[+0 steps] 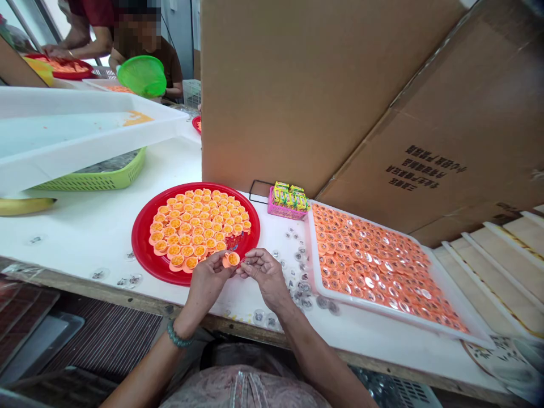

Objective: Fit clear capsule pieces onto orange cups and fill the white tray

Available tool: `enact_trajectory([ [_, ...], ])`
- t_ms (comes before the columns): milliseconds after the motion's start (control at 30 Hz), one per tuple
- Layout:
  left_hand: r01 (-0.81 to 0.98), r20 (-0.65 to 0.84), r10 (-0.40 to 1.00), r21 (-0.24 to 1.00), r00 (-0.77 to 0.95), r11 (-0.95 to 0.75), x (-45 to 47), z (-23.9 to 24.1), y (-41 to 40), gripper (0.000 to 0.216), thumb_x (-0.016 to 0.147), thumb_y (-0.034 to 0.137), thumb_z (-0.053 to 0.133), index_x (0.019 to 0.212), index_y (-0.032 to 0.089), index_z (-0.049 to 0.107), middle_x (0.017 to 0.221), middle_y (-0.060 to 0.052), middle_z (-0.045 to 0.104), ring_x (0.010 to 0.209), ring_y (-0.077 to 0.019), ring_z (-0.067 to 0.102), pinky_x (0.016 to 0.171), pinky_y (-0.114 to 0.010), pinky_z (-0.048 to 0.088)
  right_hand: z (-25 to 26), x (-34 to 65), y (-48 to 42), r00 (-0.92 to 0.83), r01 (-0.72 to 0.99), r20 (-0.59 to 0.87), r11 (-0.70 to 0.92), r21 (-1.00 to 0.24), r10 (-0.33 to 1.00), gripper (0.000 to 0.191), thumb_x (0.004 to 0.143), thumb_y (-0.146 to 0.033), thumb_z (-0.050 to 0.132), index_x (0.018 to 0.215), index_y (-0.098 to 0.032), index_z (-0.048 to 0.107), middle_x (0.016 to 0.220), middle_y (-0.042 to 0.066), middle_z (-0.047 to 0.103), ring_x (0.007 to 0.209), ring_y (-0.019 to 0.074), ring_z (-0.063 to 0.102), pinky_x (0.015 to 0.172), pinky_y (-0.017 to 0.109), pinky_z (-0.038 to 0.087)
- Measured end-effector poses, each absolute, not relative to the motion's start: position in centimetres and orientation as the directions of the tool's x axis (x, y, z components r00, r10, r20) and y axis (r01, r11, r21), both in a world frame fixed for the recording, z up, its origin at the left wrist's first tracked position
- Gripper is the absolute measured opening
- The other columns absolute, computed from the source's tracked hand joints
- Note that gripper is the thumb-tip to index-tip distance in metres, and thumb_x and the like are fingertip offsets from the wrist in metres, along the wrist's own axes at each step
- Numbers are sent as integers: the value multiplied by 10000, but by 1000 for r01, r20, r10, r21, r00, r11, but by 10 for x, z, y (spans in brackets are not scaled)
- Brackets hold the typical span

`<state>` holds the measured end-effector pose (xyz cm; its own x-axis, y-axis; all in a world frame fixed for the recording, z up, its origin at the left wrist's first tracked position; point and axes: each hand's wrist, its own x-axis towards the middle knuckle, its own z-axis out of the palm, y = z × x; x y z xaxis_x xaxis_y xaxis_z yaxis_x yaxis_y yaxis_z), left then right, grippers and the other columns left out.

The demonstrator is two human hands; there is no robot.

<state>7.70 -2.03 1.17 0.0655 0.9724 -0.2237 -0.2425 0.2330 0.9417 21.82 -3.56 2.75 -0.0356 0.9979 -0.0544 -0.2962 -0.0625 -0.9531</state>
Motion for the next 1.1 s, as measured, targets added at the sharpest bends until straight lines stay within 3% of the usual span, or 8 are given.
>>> enact_trajectory([
  [333, -201, -183, 979, 960, 87, 197, 78, 7, -21, 353, 614, 246, 738, 950, 172, 657, 918, -60, 707, 782, -214, 650, 695, -305, 515, 38, 221, -40, -70, -278, -48, -66, -958, 996, 186, 704, -277, 723, 823, -199, 603, 695, -23, 641, 578, 118, 632, 602, 267, 529],
  [500, -190, -195, 976, 959, 99, 211, 76, 7, -24, 356, 618, 246, 729, 954, 164, 649, 897, -66, 710, 785, -220, 655, 715, -317, 515, 36, 221, -42, -120, -246, -25, -54, -968, 993, 227, 753, -327, 675, 940, -206, 632, 700, -11, 647, 609, 126, 640, 627, 279, 531],
  [600, -186, -193, 976, 960, 101, 209, 75, 7, -25, 344, 628, 237, 719, 955, 163, 644, 898, -65, 709, 797, -217, 656, 727, -316, 514, 35, 221, -43, -144, -230, -30, -63, -971, 989, 199, 770, -336, 654, 912, -198, 638, 676, -11, 640, 611, 128, 636, 642, 287, 528],
  [767, -228, -204, 969, 946, 137, 231, 76, 4, -26, 369, 609, 230, 729, 961, 160, 640, 888, -52, 707, 798, -210, 651, 734, -324, 517, 32, 222, -40, -11, -181, -31, -32, -983, 999, 207, 700, -284, 717, 867, -197, 632, 738, -9, 654, 705, 124, 620, 709, 270, 504],
  [867, -241, -216, 966, 939, 145, 246, 78, 3, -27, 402, 594, 230, 736, 977, 154, 643, 859, -39, 707, 787, -202, 649, 738, -325, 518, 31, 223, -36, 54, -113, -38, -32, -993, 998, 212, 677, -293, 733, 848, -191, 660, 774, 2, 655, 713, 119, 590, 669, 241, 491],
  [1100, -262, -207, 962, 932, 180, 250, 84, 9, -32, 464, 614, 268, 723, 1048, 124, 640, 788, -30, 714, 791, -220, 664, 773, -350, 520, 30, 218, -34, 29, -79, -89, -86, -993, 996, 229, 666, -345, 735, 855, -215, 737, 861, 20, 648, 667, 120, 587, 589, 240, 509],
])
